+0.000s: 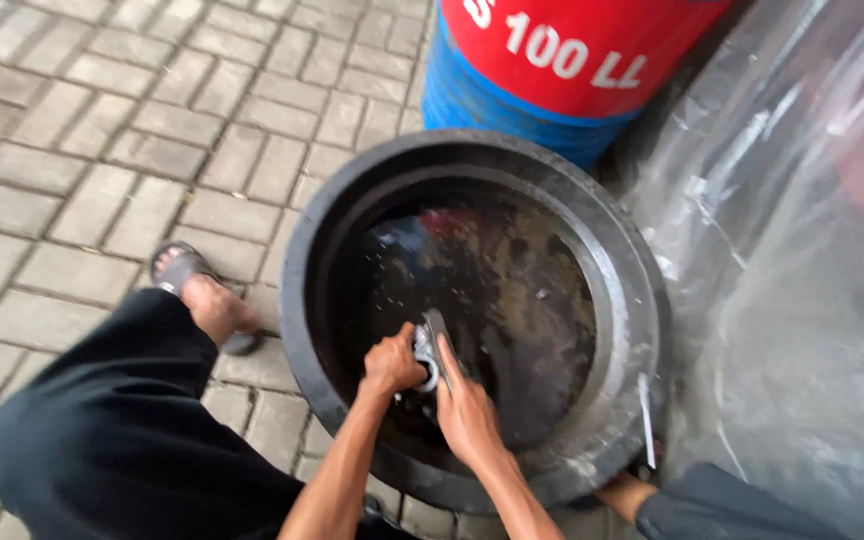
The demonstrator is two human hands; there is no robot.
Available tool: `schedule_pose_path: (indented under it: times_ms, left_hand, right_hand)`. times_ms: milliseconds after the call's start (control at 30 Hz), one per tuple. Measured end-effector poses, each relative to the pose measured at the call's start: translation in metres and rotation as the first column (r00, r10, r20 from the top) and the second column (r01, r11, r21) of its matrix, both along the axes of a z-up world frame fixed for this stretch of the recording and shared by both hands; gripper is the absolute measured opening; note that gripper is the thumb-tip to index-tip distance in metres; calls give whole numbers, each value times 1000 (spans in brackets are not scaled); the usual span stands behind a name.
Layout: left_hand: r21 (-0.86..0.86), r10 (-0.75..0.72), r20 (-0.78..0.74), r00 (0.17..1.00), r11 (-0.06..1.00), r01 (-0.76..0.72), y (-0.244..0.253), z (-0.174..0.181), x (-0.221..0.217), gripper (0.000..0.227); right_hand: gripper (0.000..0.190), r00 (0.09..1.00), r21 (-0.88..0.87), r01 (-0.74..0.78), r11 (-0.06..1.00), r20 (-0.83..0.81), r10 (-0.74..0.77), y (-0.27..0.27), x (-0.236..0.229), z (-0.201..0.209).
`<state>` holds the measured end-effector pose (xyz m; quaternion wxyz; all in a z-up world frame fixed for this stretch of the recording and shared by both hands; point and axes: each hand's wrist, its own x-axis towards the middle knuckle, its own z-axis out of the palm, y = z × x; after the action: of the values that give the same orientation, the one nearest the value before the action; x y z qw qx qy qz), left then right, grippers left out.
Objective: A person is scrubbing a metal engine component using a brush inside a basin filled with cleaning fluid.
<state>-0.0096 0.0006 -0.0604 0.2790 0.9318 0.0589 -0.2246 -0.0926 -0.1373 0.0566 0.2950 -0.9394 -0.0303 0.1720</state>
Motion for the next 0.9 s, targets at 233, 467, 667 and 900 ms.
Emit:
schedule_pose_path:
  times_ms: [233, 467, 667, 900]
  left_hand:
    - [-24, -34, -40, 999, 999, 33, -7, 18, 3, 65]
    - [63, -56, 35, 998, 997, 53, 2, 6, 3, 68]
    - [-53, -24, 7, 1000, 998, 24, -4, -12, -4, 75]
    - [-62, 11, 68, 998, 998, -7, -11, -9, -4, 60]
  right_hand:
    - [69, 994, -87, 32, 996, -98, -40, -10, -10, 12]
    - [69, 996, -6, 78, 997, 39, -78, -2, 6, -15]
    - [71, 999, -123, 12, 992, -36, -17, -5, -16, -2]
    - [71, 991, -88, 125, 988, -38, -129, -5, 6, -16]
